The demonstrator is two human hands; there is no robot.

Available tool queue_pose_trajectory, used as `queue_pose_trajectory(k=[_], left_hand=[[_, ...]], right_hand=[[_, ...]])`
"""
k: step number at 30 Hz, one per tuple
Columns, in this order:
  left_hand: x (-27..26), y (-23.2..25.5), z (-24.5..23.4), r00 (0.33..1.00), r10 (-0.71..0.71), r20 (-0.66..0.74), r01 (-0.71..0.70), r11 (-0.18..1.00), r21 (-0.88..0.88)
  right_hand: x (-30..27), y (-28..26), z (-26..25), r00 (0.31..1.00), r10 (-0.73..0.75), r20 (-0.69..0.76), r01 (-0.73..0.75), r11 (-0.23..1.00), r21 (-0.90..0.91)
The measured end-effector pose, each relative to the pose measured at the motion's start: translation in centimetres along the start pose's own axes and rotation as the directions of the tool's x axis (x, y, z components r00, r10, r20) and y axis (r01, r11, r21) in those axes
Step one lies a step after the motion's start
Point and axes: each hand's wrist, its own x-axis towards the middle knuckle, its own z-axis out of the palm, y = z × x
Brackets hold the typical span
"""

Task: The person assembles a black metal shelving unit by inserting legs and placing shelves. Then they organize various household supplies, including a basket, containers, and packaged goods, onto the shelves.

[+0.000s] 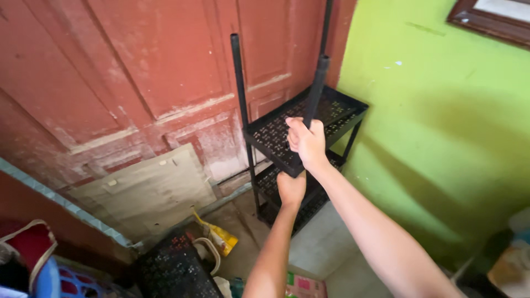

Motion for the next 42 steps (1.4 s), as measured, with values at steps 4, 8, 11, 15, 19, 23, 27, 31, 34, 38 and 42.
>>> queue_pose_trajectory(k=[4,8,11,15,19,23,27,31,34,38,42], left_hand=[[2.7,-0.8,-1.1,0.998,-0.058,0.035,0.059,0.998,-0.026],[3.9,-2.3,-2.0,0.994,0.067,0.087,-0.072,0.996,0.045],[4.2,-3.1,-2.0,0.994,0.036,0.101,-0.025,0.994,-0.108],[4.3,-3.7,-2.0,0.991,0.074,0.112,-0.058,0.989,-0.138],[4.6,-3.6,-2.2,0.990,0.030,0.140,-0.014,0.993,-0.115],[4.6,-3.3,-1.6,0.994,0.058,0.095,-0.046,0.991,-0.128],[4.3,-3.4,-1.6,0.998,0.006,0.062,0.002,0.991,-0.137],[4.4,-4.5,-1.9,0.995,-0.092,0.041,0.093,0.995,-0.026],[5.1,-5.3,-2.5,0.994,-0.081,0.079,0.082,0.997,-0.011],[6.2,-6.0,-5.0,0.983,0.062,0.174,-0.055,0.997,-0.046],[9.5,-6.7,-11.3,0.949,-0.101,0.297,0.027,0.970,0.243]], right_hand=[[1.8,1.1,1.6,0.989,0.103,0.105,-0.097,0.993,-0.067],[3.3,1.6,0.6,0.879,0.206,0.431,-0.243,0.969,0.032],[4.2,2.2,-0.5,0.813,0.276,0.513,-0.329,0.944,0.013],[4.6,2.8,-0.9,0.806,0.264,0.529,-0.332,0.943,0.035],[4.3,2.5,-0.3,0.826,0.256,0.502,-0.327,0.943,0.057],[3.3,3.0,0.8,0.963,0.148,0.226,-0.156,0.988,0.017],[2.2,4.4,2.9,0.984,-0.030,-0.177,0.010,0.993,-0.116],[2.0,5.0,4.6,0.876,-0.368,-0.312,0.200,0.865,-0.460],[1.9,5.6,5.3,0.874,-0.349,-0.337,0.158,0.862,-0.483],[2.3,6.0,2.8,0.991,-0.048,0.124,0.090,0.927,-0.365],[4.6,4.0,-4.2,0.911,0.139,0.389,-0.047,0.971,-0.236]])
